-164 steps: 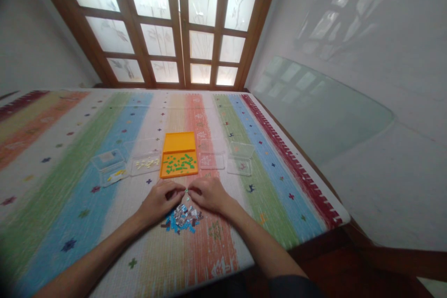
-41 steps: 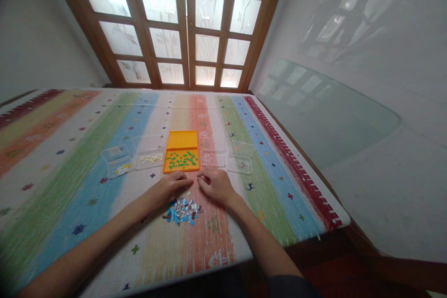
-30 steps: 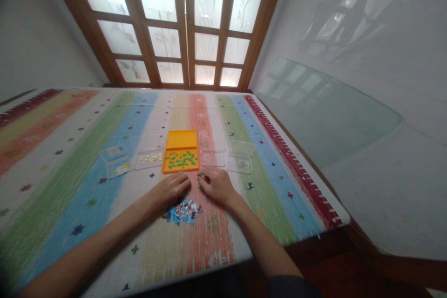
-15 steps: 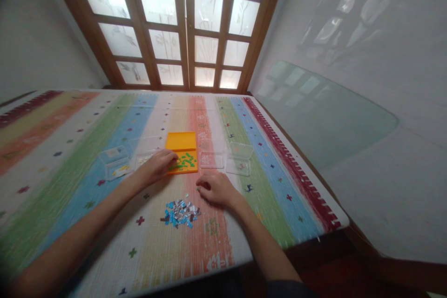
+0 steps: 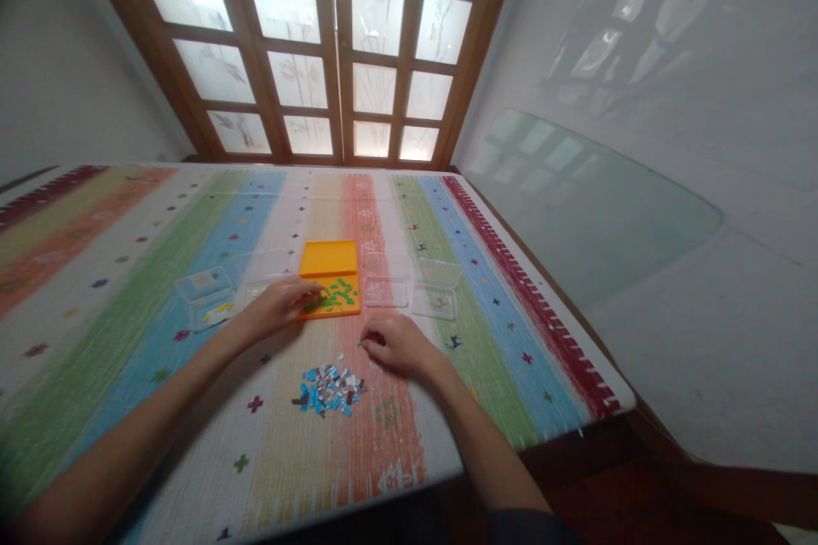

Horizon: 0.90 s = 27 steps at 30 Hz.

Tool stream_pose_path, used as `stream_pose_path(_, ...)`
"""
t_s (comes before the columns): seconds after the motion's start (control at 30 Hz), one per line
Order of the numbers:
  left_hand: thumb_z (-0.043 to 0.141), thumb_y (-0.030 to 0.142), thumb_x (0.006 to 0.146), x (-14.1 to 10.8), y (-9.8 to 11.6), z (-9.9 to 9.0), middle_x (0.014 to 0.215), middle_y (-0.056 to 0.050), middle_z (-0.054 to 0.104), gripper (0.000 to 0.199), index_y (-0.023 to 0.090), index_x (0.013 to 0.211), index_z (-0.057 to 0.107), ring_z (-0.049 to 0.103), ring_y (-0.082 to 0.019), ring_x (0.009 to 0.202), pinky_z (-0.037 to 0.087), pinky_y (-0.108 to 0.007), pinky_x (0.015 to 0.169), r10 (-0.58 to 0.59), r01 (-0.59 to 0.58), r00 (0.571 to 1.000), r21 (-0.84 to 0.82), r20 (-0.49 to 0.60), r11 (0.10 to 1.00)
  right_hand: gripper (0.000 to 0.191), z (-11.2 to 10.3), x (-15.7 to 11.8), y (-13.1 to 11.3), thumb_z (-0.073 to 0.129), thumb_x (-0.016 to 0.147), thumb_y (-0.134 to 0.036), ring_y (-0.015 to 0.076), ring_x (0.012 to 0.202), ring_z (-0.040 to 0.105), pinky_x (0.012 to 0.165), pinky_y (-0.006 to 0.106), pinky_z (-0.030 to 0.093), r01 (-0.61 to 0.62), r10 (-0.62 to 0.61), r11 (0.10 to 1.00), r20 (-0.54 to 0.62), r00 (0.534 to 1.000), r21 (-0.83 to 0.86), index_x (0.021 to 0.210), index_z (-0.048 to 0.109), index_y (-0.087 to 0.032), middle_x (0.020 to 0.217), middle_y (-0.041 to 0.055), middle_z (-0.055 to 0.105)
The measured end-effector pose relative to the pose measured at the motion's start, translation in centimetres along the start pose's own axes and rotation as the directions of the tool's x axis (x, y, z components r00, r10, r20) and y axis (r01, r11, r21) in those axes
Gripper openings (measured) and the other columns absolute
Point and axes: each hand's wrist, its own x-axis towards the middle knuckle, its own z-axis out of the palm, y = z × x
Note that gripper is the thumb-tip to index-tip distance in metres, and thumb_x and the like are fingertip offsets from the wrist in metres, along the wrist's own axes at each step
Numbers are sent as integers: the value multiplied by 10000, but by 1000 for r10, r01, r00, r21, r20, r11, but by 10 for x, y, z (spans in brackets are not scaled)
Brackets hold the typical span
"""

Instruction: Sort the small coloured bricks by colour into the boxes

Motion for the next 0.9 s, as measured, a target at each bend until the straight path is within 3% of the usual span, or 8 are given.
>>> stream_pose_path(0.13, 529, 147, 944, -12, 7, -6, 953, -88, 753, 202, 173, 1030, 710, 682, -193, 878, 543, -314, 813, 26, -30, 996, -50, -86, 998, 95, 2, 1, 2, 626, 850, -126, 138, 703, 568, 674, 246, 399, -34, 36, 999, -62, 997, 38, 890, 704, -163, 781, 17, 673)
stream_pose_path(0.23, 529, 176, 965, -23, 23, -8, 948, -85, 743, 186, 166, 1016, 708, 676, -186, 871, 535, -302, 796, 45, -53, 996, -105, -82, 993, 80, 3, 2, 1, 614, 876, -167, 134, 675, 550, 648, 240, 384, -56, 65, 994, -98, 993, 95, 899, 691, -159, 748, 6, 645)
stream_pose_path(0.5, 550, 202, 971, -29, 65, 15, 875, -54, 724, 185, 172, 982, 732, 662, -156, 786, 507, -254, 731, 106, -64, 978, -231, 177, 971, 43, 5, 4, -3, 624, 858, -162, 121, 634, 496, 624, 232, 364, -76, 86, 988, -71, 994, 132, 852, 666, -166, 698, -25, 591)
stream_pose_path(0.67, 575, 205, 962, -25, 67, 30, 883, -66, 719, 188, 173, 935, 759, 672, -181, 830, 509, -276, 748, 147, -107, 956, -166, 254, 980, 88, 7, 3, 1, 641, 800, -92, 119, 643, 510, 626, 230, 357, -77, 79, 995, -20, 997, 70, 819, 684, -166, 689, -28, 603)
stream_pose_path(0.9, 574, 184, 962, -24, 65, 35, 926, -67, 700, 168, 168, 938, 740, 664, -178, 843, 515, -277, 763, 153, -121, 953, -134, 261, 983, 135, 6, 2, -1, 641, 818, -110, 131, 695, 554, 672, 242, 397, -39, 40, 998, -22, 999, 53, 901, 729, -171, 758, -1, 664)
